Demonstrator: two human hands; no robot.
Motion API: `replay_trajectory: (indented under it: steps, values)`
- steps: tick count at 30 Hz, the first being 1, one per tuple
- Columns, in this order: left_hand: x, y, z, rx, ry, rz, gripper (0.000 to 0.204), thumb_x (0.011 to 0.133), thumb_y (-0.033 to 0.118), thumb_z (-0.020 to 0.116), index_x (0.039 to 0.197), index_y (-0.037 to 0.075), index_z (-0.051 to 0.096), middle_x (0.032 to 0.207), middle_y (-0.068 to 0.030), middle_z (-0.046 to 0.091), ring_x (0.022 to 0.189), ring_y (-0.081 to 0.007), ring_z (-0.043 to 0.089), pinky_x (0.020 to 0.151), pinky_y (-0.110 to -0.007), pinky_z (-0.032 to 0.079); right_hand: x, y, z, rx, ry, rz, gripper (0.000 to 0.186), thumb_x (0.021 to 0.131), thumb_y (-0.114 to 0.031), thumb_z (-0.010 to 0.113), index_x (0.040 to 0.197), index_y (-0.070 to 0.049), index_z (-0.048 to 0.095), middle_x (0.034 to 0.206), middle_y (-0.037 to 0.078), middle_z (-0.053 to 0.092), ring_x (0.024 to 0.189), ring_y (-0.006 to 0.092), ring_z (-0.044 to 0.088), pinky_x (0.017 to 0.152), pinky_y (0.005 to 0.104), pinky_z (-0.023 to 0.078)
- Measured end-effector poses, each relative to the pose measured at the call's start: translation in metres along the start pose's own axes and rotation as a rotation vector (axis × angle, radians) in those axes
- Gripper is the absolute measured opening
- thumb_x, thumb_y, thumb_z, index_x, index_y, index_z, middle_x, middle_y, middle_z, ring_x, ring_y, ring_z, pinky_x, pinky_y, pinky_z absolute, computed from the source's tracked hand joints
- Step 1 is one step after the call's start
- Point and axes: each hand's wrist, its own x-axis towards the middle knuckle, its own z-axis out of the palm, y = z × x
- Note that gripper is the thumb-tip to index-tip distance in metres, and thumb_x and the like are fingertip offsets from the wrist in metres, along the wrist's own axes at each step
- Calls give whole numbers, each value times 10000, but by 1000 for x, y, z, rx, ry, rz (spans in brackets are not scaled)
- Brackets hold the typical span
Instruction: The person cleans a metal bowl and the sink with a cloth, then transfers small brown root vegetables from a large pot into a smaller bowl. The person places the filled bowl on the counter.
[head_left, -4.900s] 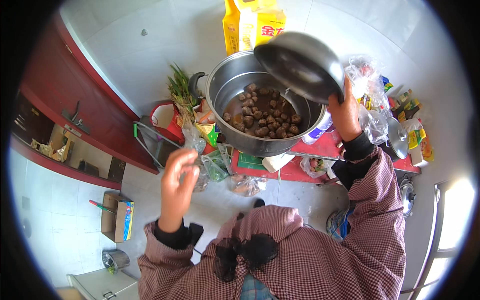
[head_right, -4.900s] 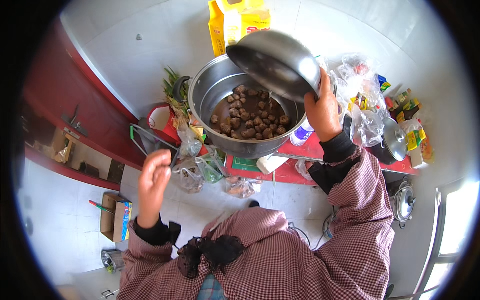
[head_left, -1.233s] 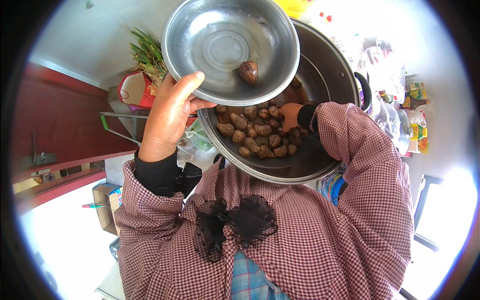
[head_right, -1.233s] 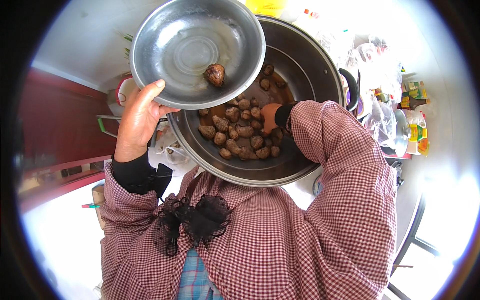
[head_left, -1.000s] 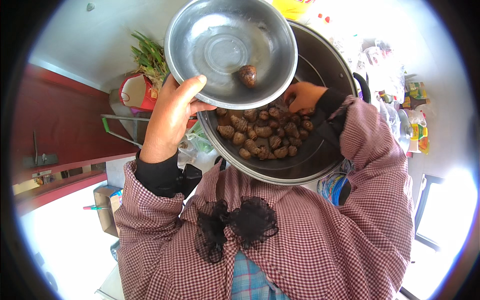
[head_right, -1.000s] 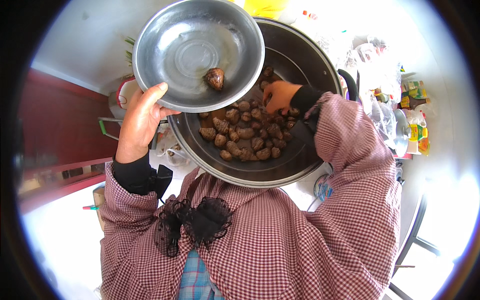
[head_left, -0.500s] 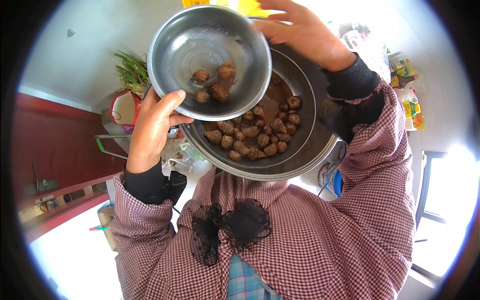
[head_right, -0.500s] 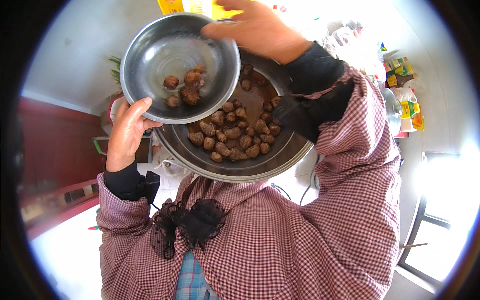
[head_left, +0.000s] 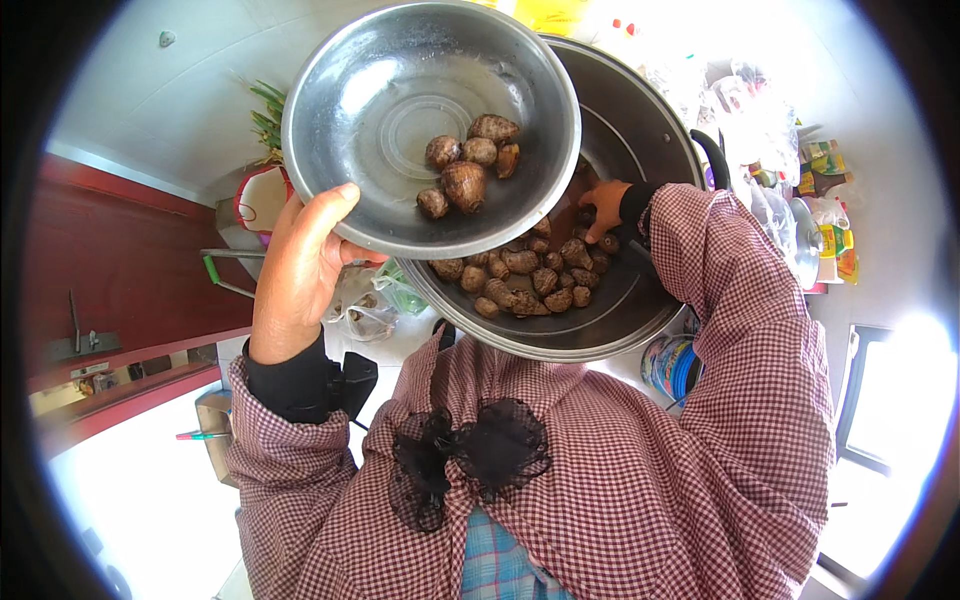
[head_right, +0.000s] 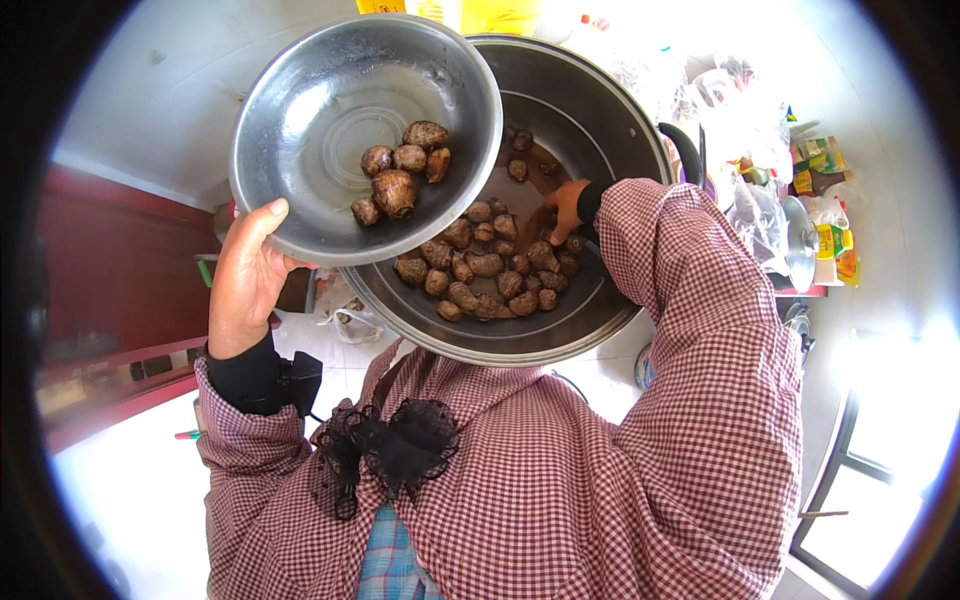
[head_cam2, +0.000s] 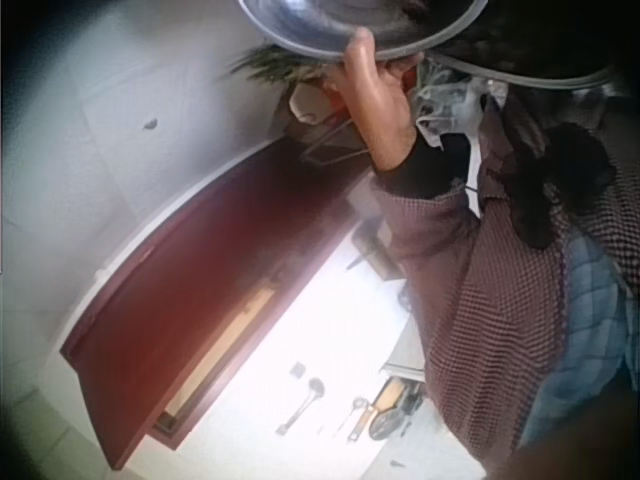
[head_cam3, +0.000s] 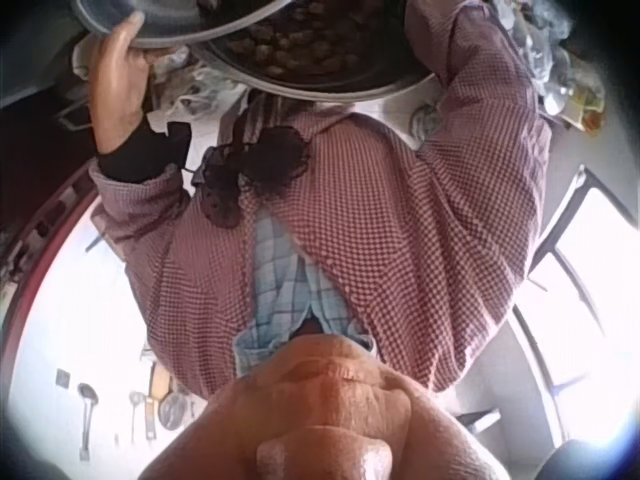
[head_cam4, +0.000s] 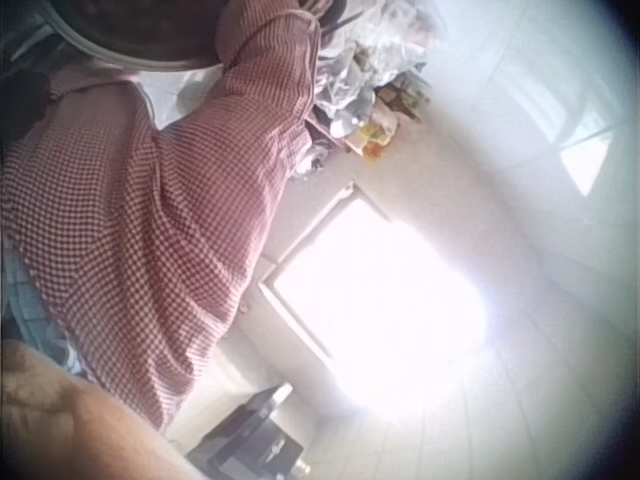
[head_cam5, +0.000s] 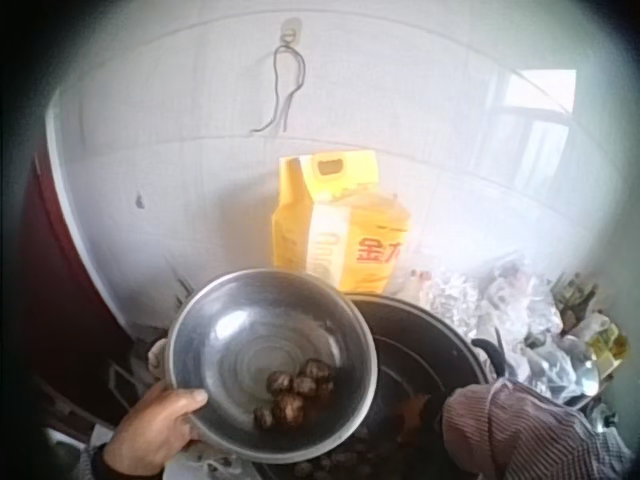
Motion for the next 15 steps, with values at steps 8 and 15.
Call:
replay_trajectory:
  steps: [8,15]
  values:
    - [-23,3,2,18,115,24,416,859,152,534,1207,-45,417,1067,-143,588,884,-204,627,751,-319,527,13,-3,5,-201,-92,54,966,531,-664,727,1289,-114,487,1312,191,411,1164,336,456,955,451,381]
    - [-28,-5,2,142,184,61,428,844,86,498,1245,-25,397,1086,-109,547,949,-161,566,825,-307,465,25,3,9,14,-293,-38,971,567,-681,702,1265,-39,492,1338,202,420,1246,358,386,1003,472,334]
